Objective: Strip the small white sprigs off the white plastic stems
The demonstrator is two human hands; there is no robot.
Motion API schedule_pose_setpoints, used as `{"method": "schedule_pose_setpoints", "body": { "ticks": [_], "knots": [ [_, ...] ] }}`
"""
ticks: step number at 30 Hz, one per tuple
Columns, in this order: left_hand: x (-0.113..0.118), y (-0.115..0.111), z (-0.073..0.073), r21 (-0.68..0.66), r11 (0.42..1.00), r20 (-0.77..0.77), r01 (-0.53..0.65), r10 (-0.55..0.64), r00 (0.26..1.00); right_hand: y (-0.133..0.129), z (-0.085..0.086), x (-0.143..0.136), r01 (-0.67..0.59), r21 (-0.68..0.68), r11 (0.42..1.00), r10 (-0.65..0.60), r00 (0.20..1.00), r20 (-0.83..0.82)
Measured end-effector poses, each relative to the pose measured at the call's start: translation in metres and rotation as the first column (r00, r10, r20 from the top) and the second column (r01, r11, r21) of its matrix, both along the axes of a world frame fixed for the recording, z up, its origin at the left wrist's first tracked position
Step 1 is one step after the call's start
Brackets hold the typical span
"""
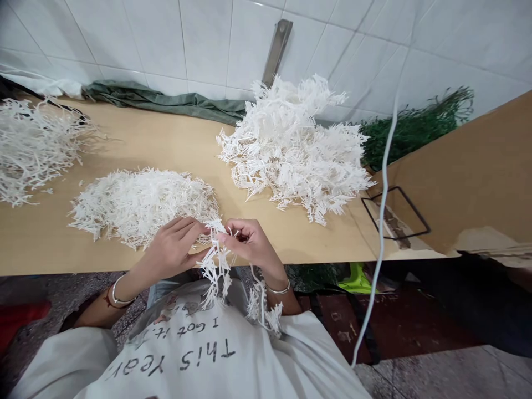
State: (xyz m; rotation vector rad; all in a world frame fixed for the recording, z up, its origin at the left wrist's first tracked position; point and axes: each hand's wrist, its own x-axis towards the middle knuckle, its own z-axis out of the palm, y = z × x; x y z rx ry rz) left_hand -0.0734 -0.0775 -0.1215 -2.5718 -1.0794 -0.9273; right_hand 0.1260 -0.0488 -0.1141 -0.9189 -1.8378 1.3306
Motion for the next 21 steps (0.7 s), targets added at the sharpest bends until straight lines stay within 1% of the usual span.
{"method": "schedule_pose_setpoints", "body": {
  "ticks": [3,5,7,9,10,11,13,14,16,17,18,19,21],
  "knots": [
    [0.002,0.0,-0.003,0.122,0.991,-0.094,-0.059,0.071,0.993,0.001,0.001,-0.002,-0.018,-0.01,1.0,0.018,0.999,-0.03],
    [0.002,-0.001,-0.004,0.167,0.984,-0.185,-0.063,0.094,0.978,0.001,-0.002,-0.005,0.007,-0.03,1.0,-0.009,0.998,-0.06],
    [0.002,-0.001,-0.005,0.181,0.983,-0.229,-0.035,0.076,0.971,-0.001,-0.008,-0.01,0.071,-0.074,0.995,-0.078,0.991,-0.109],
    [0.002,-0.003,-0.005,0.193,0.981,-0.201,0.008,0.032,0.979,-0.002,-0.013,-0.013,0.175,-0.128,0.976,-0.197,0.964,-0.18],
    [0.001,-0.004,-0.004,0.201,0.979,-0.17,0.022,0.013,0.985,-0.002,-0.014,-0.013,0.259,-0.135,0.956,-0.285,0.931,-0.228],
    [0.001,-0.006,-0.004,0.207,0.978,-0.14,0.035,-0.006,0.99,-0.002,-0.013,-0.011,0.357,-0.125,0.926,-0.379,0.881,-0.285],
    [-0.002,-0.011,-0.004,0.211,0.977,-0.076,0.046,-0.03,0.997,0.003,-0.005,0.004,0.548,-0.078,0.833,-0.528,0.743,-0.41],
    [-0.005,-0.013,-0.004,0.21,0.977,-0.047,0.046,-0.036,0.998,0.006,0.002,0.016,0.617,-0.054,0.785,-0.566,0.679,-0.468],
    [-0.012,-0.017,-0.005,0.194,0.981,-0.006,0.022,-0.021,1.0,0.013,0.016,0.044,0.675,-0.029,0.737,-0.578,0.608,-0.544],
    [-0.017,-0.018,-0.005,0.17,0.985,-0.002,-0.015,0.016,1.0,0.016,0.023,0.057,0.705,-0.012,0.709,-0.57,0.564,-0.597],
    [-0.022,-0.018,-0.004,0.144,0.988,-0.003,-0.055,0.056,0.998,0.019,0.028,0.068,0.718,0.007,0.696,-0.544,0.533,-0.648],
    [-0.028,-0.017,-0.003,0.118,0.99,0.007,-0.084,0.084,0.996,0.02,0.032,0.076,0.727,0.014,0.686,-0.533,0.516,-0.671],
    [-0.039,-0.011,0.0,0.06,0.994,0.112,-0.095,0.087,0.99,0.022,0.035,0.082,0.721,0.01,0.693,-0.524,0.513,-0.679]
  ]
}}
